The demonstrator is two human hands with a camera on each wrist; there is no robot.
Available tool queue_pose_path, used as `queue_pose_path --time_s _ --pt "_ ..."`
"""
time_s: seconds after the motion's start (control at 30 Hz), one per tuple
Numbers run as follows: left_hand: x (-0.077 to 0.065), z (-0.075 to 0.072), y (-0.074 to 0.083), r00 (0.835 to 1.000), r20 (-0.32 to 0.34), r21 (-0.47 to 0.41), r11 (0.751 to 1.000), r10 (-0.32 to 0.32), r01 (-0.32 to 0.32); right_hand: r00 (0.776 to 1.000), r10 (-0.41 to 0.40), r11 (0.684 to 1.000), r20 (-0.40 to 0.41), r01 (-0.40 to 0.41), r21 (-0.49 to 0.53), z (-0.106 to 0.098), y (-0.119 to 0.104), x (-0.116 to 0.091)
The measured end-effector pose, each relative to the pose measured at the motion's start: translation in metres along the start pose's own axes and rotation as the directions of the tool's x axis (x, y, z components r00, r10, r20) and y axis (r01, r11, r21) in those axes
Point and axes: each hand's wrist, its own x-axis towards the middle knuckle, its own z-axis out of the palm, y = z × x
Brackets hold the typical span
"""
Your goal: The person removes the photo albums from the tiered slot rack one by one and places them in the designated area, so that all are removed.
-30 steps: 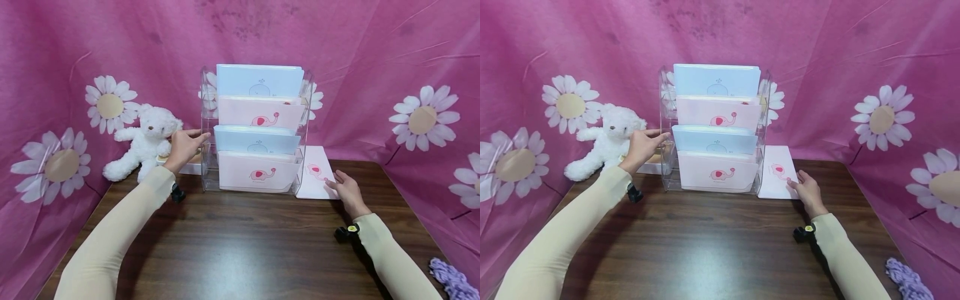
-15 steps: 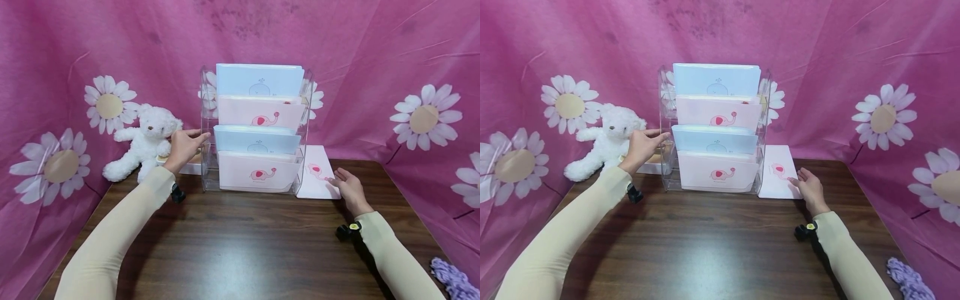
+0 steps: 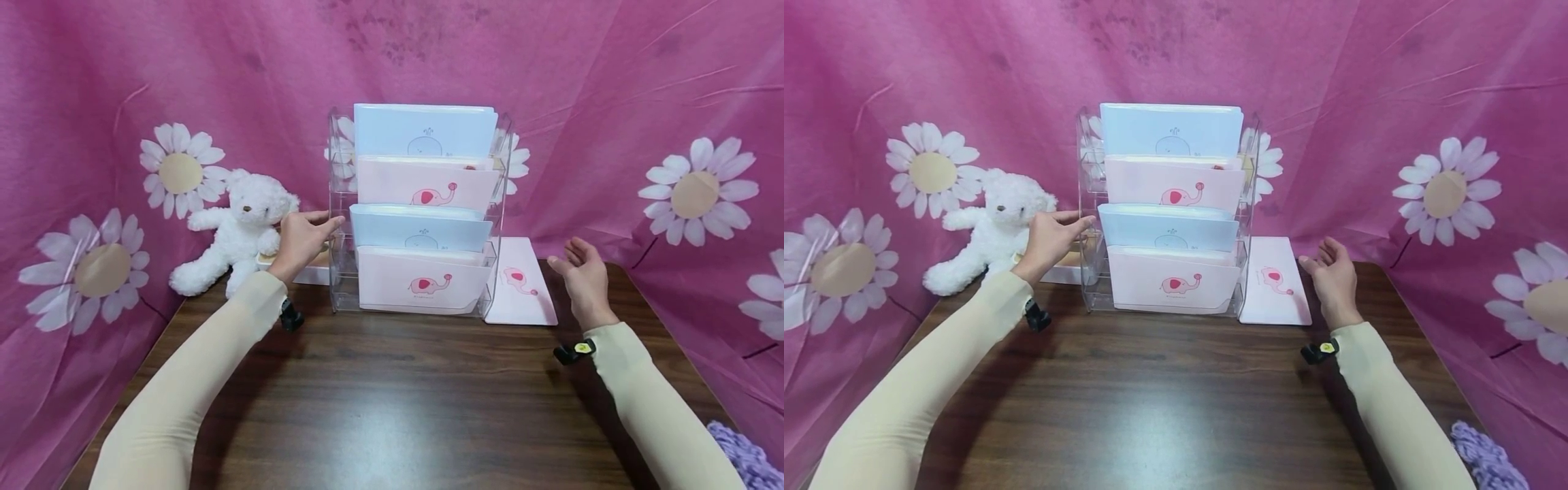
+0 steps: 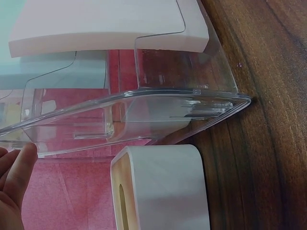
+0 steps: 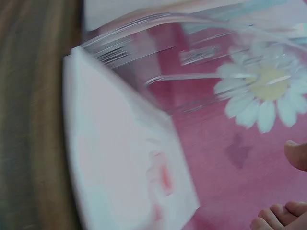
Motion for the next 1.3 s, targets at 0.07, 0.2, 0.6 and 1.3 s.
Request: queue_pose_path --time_s 0.07,0.2,0.6,1.3 --pt "0.0 0.0 0.0 1.0 -0.002 0.005 1.0 -0.002 0.002 0.999 -0.033 0.993 0.011 0.032 0.113 0.002 -0.009 0.002" --pt "-0.001 -0.001 0.0 1.0 -0.002 0.01 1.0 -0.005 0.005 0.993 -0.113 0.96 0.032 0.1 0.262 0.008 -0.029 0.002" --pt "-0.001 -0.003 0.001 1.0 0.004 -0.022 1.0 -0.022 0.022 0.95 -0.31 0.862 0.032 0.266 0.432 0.029 -0.096 0.008" --pt "0.0 0.0 0.002 1.0 -0.003 -0.021 1.0 -0.006 0.006 0.853 -0.444 0.858 0.273 0.317 0.404 0.075 -0.197 0.027"
